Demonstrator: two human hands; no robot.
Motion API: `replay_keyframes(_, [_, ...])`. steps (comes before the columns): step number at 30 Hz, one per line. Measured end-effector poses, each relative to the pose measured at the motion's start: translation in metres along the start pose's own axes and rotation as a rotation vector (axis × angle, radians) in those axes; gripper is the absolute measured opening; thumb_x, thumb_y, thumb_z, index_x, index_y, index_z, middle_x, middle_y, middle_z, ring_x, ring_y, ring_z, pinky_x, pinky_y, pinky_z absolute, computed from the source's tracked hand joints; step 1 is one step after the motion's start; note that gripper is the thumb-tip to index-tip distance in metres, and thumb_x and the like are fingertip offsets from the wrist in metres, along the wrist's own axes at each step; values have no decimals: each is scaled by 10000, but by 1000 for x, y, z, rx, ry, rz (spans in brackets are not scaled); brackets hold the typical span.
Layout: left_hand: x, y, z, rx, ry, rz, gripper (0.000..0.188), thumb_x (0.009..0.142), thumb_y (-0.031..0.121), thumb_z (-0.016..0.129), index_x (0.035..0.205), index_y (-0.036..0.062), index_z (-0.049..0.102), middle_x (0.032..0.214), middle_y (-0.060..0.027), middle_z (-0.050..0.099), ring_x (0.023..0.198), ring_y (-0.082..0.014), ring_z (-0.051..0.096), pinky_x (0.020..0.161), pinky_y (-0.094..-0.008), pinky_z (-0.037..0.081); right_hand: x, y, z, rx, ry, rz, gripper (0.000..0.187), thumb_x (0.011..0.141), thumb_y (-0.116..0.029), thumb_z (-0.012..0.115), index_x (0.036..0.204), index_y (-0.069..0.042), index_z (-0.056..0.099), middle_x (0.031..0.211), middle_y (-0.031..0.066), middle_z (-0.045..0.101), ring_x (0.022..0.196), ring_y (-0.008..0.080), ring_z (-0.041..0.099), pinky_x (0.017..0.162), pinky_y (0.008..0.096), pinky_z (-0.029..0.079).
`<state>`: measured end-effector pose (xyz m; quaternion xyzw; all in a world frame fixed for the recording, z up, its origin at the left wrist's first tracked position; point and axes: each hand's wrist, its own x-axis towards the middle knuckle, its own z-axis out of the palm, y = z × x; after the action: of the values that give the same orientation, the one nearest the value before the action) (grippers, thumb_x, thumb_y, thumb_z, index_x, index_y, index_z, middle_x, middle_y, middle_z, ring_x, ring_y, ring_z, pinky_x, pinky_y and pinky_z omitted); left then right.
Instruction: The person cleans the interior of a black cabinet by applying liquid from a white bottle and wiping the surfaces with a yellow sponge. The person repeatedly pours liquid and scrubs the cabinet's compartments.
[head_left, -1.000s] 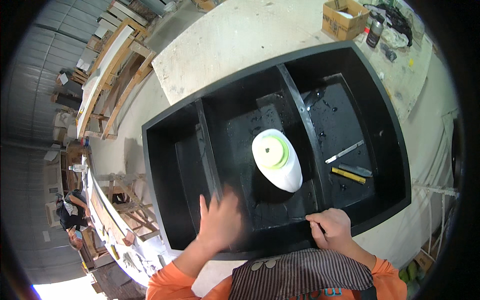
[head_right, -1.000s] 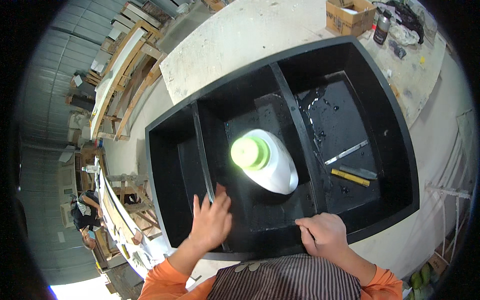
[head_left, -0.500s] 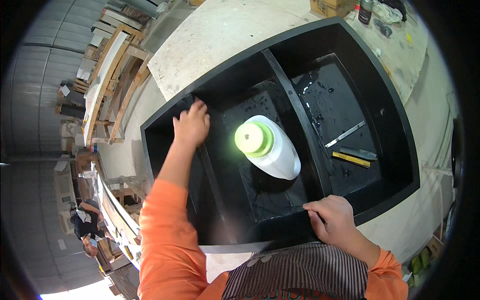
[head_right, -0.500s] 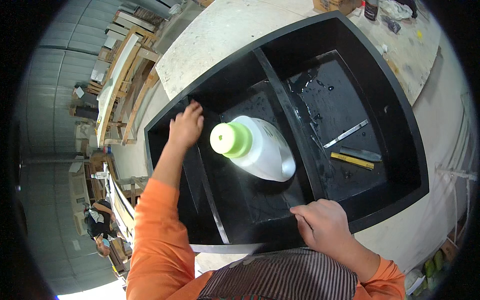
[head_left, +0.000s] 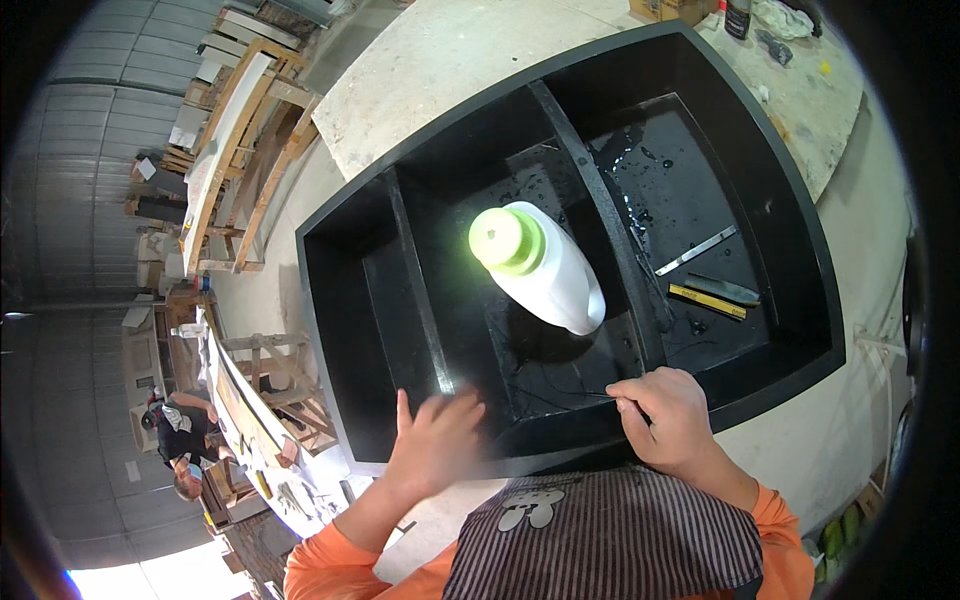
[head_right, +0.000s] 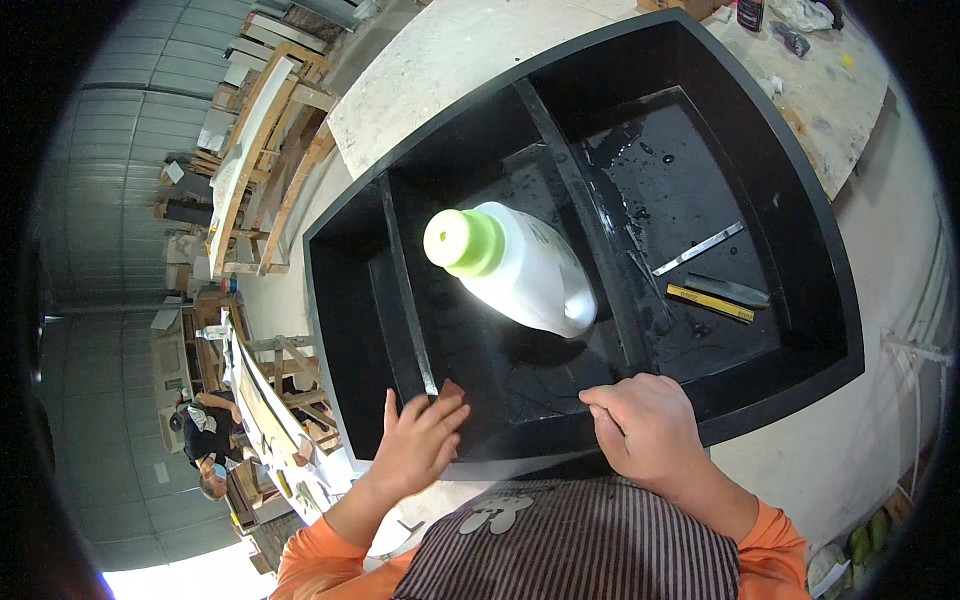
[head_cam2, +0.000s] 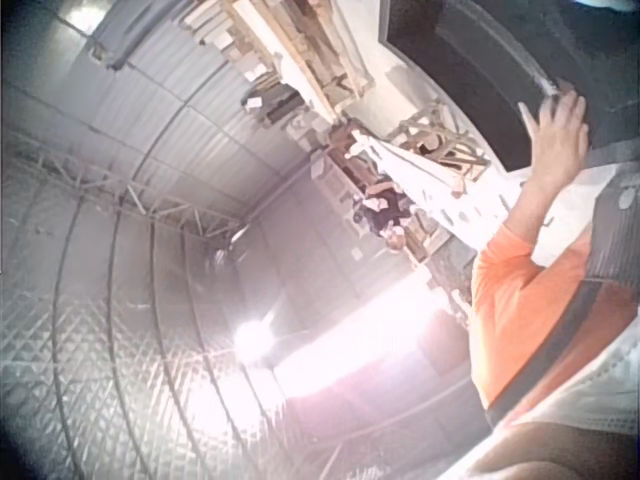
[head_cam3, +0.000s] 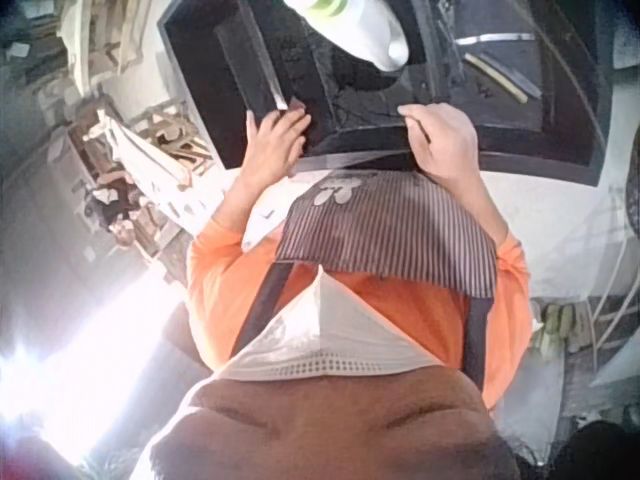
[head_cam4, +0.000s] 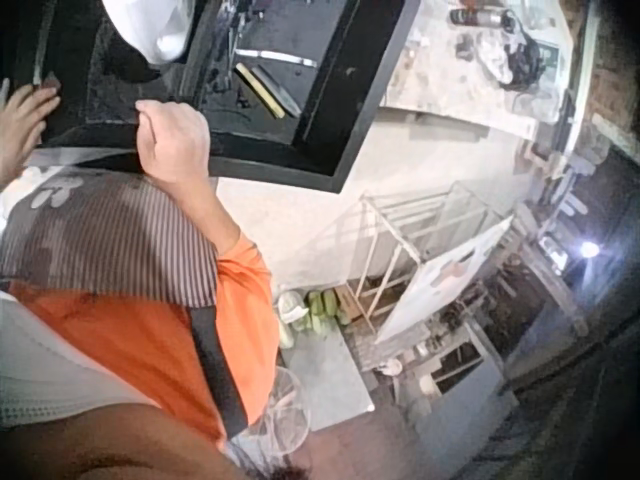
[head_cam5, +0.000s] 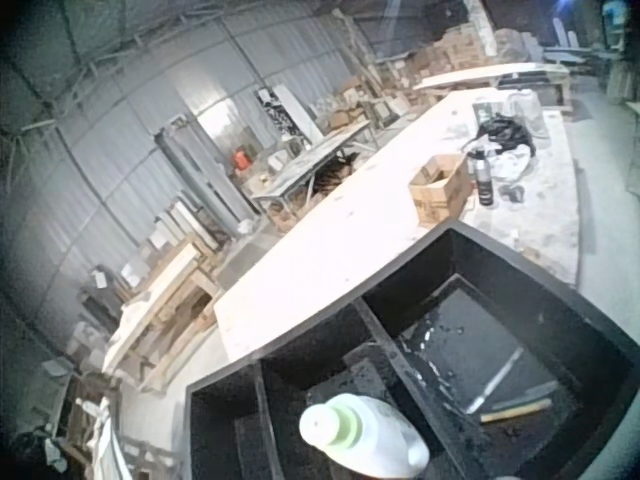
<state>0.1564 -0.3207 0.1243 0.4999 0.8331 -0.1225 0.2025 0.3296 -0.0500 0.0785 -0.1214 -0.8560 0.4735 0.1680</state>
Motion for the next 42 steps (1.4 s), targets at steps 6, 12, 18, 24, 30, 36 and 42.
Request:
replay_keyframes(6, [137,-100,6,90,442,-125,446,993,200,491,1439,186,477,1592,-79,337,1431,-365,359,1106,-700,268,1,0,3,-27,22,-2,106,853,-65,641,930,-39,708,786,102,691,708,273,649,678,399,500])
replay_keyframes(12, [258,-167,1,-640,563,-410,716,1021,232,417,1574,14,17,1658,-142,137,1527,-318,149,1203,-424,220,1,-2,7,-54,59,14,96,835,-55,650,913,-32,701,773,114,682,705,286,651,656,397,503])
replay_keyframes(18, [160,-94,33,-687,428,-485,744,1021,255,443,1571,10,5,1137,-383,586,1011,-489,631,878,-501,500,0,-2,11,-115,64,-39,109,829,-42,654,929,-35,697,782,106,680,699,282,643,657,387,495])
replay_keyframes(24, [40,-1,56,-461,274,-475,778,967,259,511,1514,-90,81,936,-341,599,775,-482,658,693,-534,565,-4,-5,14,-175,80,-71,101,831,-27,657,924,-36,694,784,99,679,689,275,627,659,378,487])
replay_keyframes(30, [-12,4,77,-632,332,-285,566,971,245,547,1376,-114,380,949,-254,636,752,-377,676,654,-429,549,-5,-3,19,-192,126,-94,97,832,-28,662,925,-35,692,797,118,675,702,304,631,677,393,498])
replay_keyframes(36, [-21,-3,96,-1347,682,-573,324,1009,173,526,1262,-28,505,987,-86,693,800,-108,635,684,-251,502,-5,-1,21,-247,68,-25,132,852,-48,642,968,-18,696,858,128,693,794,306,659,720,387,517])
replay_keyframes(42, [-12,21,91,-1131,807,-700,239,979,142,580,1182,18,584,900,-66,688,811,-117,677,741,-264,525,-3,8,19,-172,9,27,153,858,-71,642,991,-25,704,879,122,705,782,293,667,736,372,526])
